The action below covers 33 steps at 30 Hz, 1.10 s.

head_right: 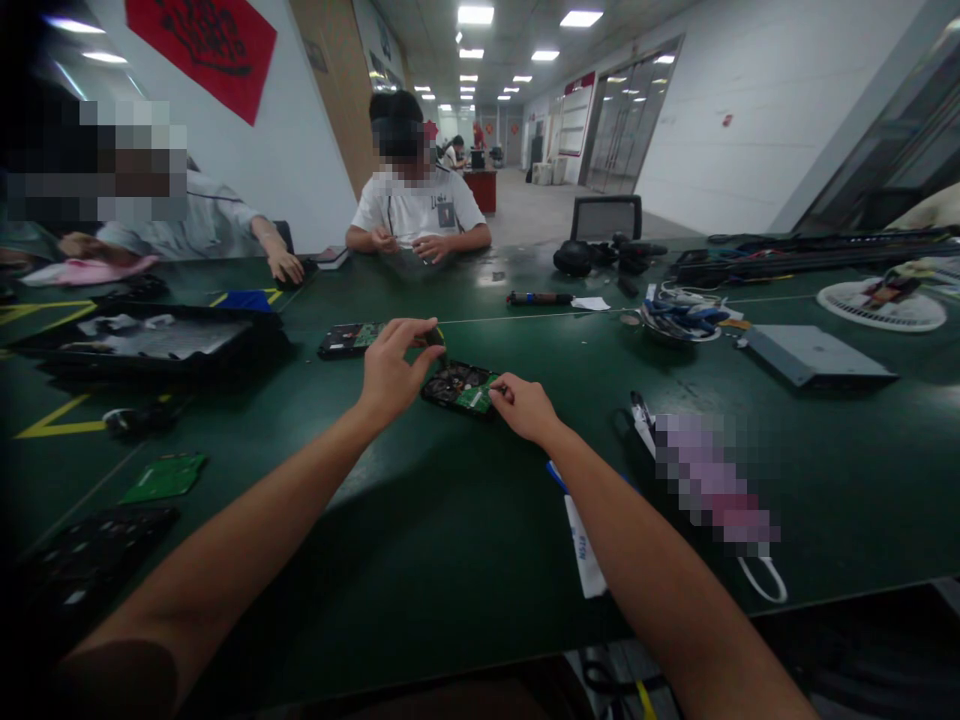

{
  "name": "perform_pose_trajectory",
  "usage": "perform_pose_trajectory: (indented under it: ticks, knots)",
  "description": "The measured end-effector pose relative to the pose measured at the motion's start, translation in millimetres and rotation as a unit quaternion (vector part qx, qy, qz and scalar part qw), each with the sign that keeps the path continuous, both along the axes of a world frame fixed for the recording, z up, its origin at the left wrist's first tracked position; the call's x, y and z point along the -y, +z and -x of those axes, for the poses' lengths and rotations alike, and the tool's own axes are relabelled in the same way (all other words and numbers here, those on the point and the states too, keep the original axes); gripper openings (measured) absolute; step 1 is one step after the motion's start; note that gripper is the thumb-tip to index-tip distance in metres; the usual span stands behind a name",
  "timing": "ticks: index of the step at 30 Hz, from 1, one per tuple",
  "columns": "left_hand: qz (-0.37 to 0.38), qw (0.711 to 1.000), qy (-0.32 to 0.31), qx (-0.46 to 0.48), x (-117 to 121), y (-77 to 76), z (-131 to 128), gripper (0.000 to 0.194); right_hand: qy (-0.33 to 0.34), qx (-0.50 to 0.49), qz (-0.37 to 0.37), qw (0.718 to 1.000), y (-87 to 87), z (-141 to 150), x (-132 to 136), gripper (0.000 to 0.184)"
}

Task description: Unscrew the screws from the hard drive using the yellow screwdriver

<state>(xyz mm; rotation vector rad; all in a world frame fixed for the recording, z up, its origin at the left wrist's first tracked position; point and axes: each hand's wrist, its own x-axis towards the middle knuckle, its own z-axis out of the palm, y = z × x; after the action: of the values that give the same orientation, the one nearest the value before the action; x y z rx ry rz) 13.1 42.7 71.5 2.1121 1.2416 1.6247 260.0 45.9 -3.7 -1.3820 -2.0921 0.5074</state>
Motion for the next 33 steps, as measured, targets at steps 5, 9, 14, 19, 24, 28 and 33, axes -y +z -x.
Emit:
perform_pose_trajectory:
  ticks: [5,9,14,19,24,28,33]
  knots:
    - [0.045,0.999,-0.002,0.021,-6.3,-5.6,4.4,0.044,0.000,-0.002,-0.001,1.000,-0.5,0.2,-0.2,0.024]
    - [0.062,0.990,-0.072,0.101,-1.2,-5.9,-3.3,0.047,-0.003,0.000,0.001,1.000,-0.8,0.5,-0.6,0.024]
    - [0.093,0.976,-0.123,0.152,1.7,-1.6,-8.8,0.036,-0.004,-0.003,0.005,1.000,-1.0,0.4,-0.5,0.025]
    - [0.039,0.994,-0.058,0.080,0.1,2.9,-3.3,0.028,-0.004,0.000,0.007,1.000,-1.5,-0.3,-0.9,0.026]
    - [0.017,0.999,-0.028,0.024,1.2,2.5,-0.2,0.028,0.001,-0.001,0.009,1.000,-0.9,-1.1,-0.7,0.026]
    - [0.038,0.995,-0.032,0.085,4.1,-1.0,-5.0,0.034,-0.002,-0.003,0.010,1.000,-0.9,-0.8,-0.6,0.025]
    - [0.052,0.984,-0.079,0.148,4.3,-2.9,-10.2,0.032,-0.005,-0.008,0.000,1.000,-1.8,-0.1,-0.6,0.025]
